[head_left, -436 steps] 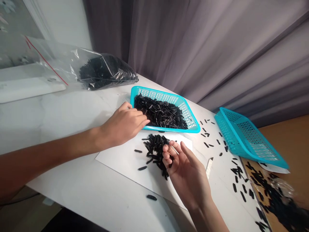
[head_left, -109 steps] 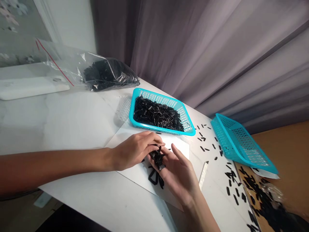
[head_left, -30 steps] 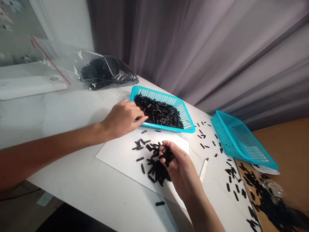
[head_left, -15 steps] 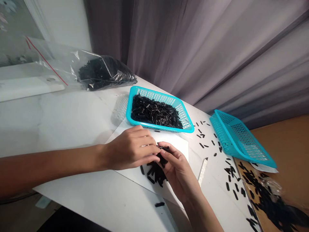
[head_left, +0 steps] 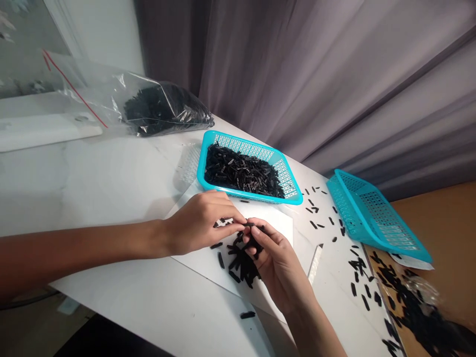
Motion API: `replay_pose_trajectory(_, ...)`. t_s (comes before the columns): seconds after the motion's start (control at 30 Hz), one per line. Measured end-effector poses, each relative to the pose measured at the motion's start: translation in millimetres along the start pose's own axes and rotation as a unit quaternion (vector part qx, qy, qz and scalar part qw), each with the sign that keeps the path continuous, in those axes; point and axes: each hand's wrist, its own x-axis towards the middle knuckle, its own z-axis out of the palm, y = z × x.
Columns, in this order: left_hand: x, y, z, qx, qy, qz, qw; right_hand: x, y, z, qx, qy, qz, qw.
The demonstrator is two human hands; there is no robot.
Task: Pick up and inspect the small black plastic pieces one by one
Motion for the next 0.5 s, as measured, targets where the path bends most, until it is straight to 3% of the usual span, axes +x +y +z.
replay_pose_trajectory(0.5,3.7,4.7,-3.7,0.018,0.019,0.015,1.0,0.4,1.6,-1.3,-0.028,-0.012,-0.021,0.999)
